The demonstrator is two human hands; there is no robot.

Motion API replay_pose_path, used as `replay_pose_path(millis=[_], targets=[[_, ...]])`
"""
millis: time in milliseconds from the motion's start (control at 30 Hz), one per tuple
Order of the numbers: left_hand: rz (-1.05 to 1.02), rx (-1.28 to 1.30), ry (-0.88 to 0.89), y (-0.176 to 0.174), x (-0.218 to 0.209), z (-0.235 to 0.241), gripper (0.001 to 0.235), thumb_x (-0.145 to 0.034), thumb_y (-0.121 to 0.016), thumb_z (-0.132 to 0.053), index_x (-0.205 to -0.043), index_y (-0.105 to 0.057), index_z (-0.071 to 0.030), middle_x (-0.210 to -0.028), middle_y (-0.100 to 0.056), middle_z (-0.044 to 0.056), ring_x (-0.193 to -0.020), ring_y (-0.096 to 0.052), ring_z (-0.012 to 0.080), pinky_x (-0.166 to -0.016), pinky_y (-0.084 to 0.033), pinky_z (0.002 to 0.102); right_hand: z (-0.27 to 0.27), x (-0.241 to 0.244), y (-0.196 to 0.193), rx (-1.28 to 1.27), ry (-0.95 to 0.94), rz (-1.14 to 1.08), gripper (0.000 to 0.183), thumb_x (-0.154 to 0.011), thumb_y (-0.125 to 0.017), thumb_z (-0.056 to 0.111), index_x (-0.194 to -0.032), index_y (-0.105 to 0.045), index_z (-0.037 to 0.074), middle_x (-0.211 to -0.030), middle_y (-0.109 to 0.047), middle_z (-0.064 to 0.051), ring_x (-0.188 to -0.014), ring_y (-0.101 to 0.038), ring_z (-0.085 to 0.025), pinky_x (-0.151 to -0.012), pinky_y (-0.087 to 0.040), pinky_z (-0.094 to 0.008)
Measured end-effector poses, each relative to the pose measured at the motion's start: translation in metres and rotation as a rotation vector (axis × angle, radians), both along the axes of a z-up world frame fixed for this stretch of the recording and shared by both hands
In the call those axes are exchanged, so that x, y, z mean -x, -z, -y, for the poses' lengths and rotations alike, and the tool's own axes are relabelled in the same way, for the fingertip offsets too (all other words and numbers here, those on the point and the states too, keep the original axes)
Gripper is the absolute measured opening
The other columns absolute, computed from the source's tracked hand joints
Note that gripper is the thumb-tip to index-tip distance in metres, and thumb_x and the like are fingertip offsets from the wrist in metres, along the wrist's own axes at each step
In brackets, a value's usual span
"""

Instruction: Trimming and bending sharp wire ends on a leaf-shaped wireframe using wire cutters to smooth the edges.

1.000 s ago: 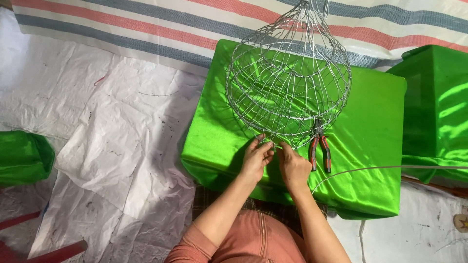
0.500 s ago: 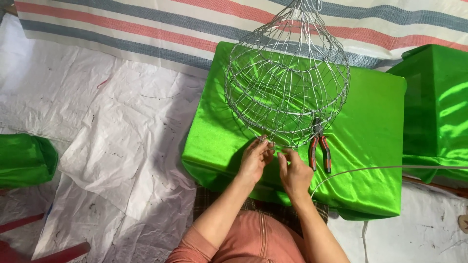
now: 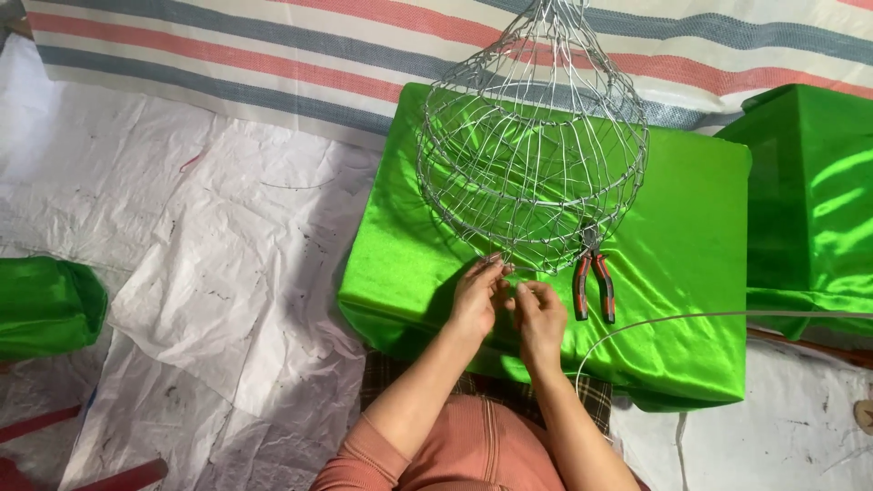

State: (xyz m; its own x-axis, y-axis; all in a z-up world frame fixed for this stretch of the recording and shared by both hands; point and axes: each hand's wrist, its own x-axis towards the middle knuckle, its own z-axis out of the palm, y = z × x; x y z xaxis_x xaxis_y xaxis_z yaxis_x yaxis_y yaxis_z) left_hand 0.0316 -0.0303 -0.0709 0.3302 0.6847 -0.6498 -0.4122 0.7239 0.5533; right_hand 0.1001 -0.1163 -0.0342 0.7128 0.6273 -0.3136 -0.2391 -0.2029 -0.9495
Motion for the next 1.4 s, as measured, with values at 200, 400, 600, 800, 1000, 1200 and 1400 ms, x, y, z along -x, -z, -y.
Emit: replay_pose_path(millis=[200,400,600,800,1000,1200,1400], targets=[[-0.102,0.029,-0.008,0.002,-0.004,-0.001,0.021,-0.093,-0.074,-0.02,-0.113,-0.069,-0.017,-0.09,-0.075,0.005,-0.07,-0.065,0.0159,-0.057,-0.05,0.026,-0.006,-0.019,-0.012,0.105,-0.23,0.895,0.017,-0.099,-0.069,0.03,-0.112,-0.077,0.025,-0.054,-0.067,-0.008,-0.053,-0.068,-0.027,-0.061,-0.055,-0.037],[-0.091,0.051,-0.05,0.006,-0.006,0.001,0.025,-0.089,-0.079,-0.019,-0.112,-0.07,-0.021,-0.086,-0.074,0.005,-0.066,-0.065,0.0132,-0.054,-0.051,0.024,-0.036,-0.021,-0.043,0.358,-0.293,1.387,0.006,-0.091,-0.074,0.042,-0.096,-0.075,0.043,-0.063,-0.071,0.007,-0.054,-0.07,-0.021,-0.056,-0.058,-0.036],[-0.057,0.078,-0.051,-0.018,0.001,-0.001,0.027,-0.088,-0.078,-0.019,-0.113,-0.069,-0.02,-0.087,-0.076,0.006,-0.066,-0.065,0.0152,-0.058,-0.048,0.026,-0.042,-0.033,-0.034,0.325,-0.375,1.216,0.009,-0.091,-0.074,0.041,-0.099,-0.074,0.037,-0.069,-0.074,0.004,-0.065,-0.073,-0.027,-0.063,-0.059,-0.044],[-0.01,0.154,-0.034,0.004,-0.007,-0.001,0.026,-0.089,-0.079,-0.023,-0.112,-0.067,-0.021,-0.09,-0.075,0.004,-0.069,-0.062,0.0162,-0.063,-0.047,0.029,-0.041,-0.039,-0.04,0.346,-0.37,1.203,0.007,-0.092,-0.072,0.039,-0.098,-0.073,0.035,-0.071,-0.074,0.009,-0.068,-0.074,-0.027,-0.064,-0.06,-0.045],[0.071,0.16,0.015,-0.022,-0.006,0.001,0.024,-0.09,-0.079,-0.024,-0.107,-0.062,-0.026,-0.097,-0.076,0.001,-0.071,-0.062,0.0155,-0.065,-0.047,0.03,-0.04,-0.036,-0.044,0.3,-0.274,1.32,0.004,-0.093,-0.075,0.035,-0.097,-0.074,0.035,-0.073,-0.073,0.004,-0.067,-0.072,-0.023,-0.061,-0.059,-0.04],[0.077,0.077,0.071,-0.053,0.006,-0.004,0.03,-0.09,-0.079,-0.028,-0.107,-0.055,-0.034,-0.101,-0.076,-0.002,-0.079,-0.066,0.0133,-0.074,-0.043,0.031,0.002,-0.035,-0.022,-0.024,-0.081,0.603,0.006,-0.1,-0.072,0.016,-0.102,-0.077,0.015,-0.076,-0.076,-0.008,-0.054,-0.066,-0.015,-0.052,-0.054,-0.03],[-0.014,0.004,0.052,-0.043,0.002,0.007,0.031,-0.088,-0.081,-0.02,-0.107,-0.057,-0.021,-0.097,-0.074,0.0,-0.075,-0.066,0.012,-0.068,-0.05,0.027,-0.006,-0.024,0.002,-0.25,-0.039,-0.452,0.03,-0.096,-0.064,0.003,-0.126,-0.064,0.0,-0.112,-0.072,-0.022,-0.077,-0.072,-0.029,-0.062,-0.062,-0.036]])
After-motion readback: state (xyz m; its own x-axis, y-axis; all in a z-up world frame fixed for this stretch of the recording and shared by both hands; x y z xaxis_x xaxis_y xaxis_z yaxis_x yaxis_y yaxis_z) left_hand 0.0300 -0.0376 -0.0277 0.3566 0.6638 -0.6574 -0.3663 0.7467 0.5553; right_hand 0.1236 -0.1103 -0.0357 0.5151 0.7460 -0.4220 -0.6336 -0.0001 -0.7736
